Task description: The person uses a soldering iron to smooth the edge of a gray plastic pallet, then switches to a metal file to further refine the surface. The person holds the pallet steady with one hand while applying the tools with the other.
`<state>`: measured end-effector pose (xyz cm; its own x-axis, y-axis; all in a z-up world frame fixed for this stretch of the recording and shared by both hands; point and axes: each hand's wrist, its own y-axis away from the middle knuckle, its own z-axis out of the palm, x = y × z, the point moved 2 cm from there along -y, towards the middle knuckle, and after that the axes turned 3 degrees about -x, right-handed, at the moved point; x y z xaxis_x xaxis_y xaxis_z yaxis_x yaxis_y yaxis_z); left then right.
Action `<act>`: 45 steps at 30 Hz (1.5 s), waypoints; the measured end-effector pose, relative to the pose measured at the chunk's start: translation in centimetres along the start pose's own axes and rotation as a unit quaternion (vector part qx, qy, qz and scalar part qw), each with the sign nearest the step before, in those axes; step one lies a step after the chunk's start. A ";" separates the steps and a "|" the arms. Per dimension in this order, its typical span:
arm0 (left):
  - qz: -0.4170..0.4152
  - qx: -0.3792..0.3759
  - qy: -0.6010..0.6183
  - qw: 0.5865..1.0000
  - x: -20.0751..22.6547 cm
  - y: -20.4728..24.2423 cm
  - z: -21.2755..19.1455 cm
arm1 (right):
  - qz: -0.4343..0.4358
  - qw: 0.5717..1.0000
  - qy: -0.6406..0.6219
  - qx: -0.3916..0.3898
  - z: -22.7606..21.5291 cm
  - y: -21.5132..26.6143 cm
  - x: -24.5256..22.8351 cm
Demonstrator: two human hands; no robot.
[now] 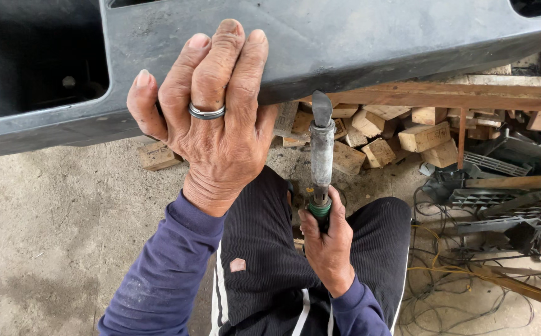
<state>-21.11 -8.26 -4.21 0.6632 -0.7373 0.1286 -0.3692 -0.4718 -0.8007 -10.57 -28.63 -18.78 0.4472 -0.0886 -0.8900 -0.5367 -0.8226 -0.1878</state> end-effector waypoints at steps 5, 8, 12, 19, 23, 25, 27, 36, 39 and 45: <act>0.000 0.004 0.000 1.000 0.0 0.0 0.0 | 0.003 1.000 -0.006 0.005 0.2 0.1 0.0; 0.001 0.001 0.004 1.000 -0.1 0.0 0.0 | 0.004 1.000 -0.009 0.005 0.2 0.1 0.1; 0.004 0.009 0.004 1.000 -0.1 -0.1 0.0 | -0.008 1.000 -0.012 0.004 0.2 -0.1 0.2; 0.002 0.017 0.000 1.000 0.1 -0.1 0.0 | -0.005 1.000 -0.006 0.003 -0.1 -0.4 0.2; 0.007 0.020 -0.012 1.000 0.0 -0.1 0.1 | -0.007 1.000 -0.011 0.006 -0.2 -0.7 0.0; 0.004 0.025 -0.019 0.999 0.0 0.0 0.3 | -0.020 1.000 -0.008 0.008 -0.3 -0.9 -0.2; 0.005 0.029 -0.024 0.999 0.1 -0.1 0.4 | -0.015 1.000 -0.018 0.007 -0.4 -1.2 -0.3; -0.001 0.041 -0.026 0.999 0.2 -0.2 0.5 | -0.044 0.998 -0.036 -0.009 -0.5 -1.3 -1.3; -0.006 0.037 -0.024 0.999 0.2 0.0 0.5 | -0.007 0.996 -0.086 -0.021 -0.2 -1.1 -1.4; -0.002 0.034 -0.022 0.999 0.2 -0.1 0.5 | 0.018 0.988 -0.142 -0.050 -0.2 -0.8 -1.4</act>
<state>-20.62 -8.12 -4.37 0.6931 -0.7127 0.1082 -0.3215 -0.4400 -0.8385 -10.61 -27.95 -17.25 0.2020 0.0306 -0.9789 -0.4682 -0.8749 -0.1240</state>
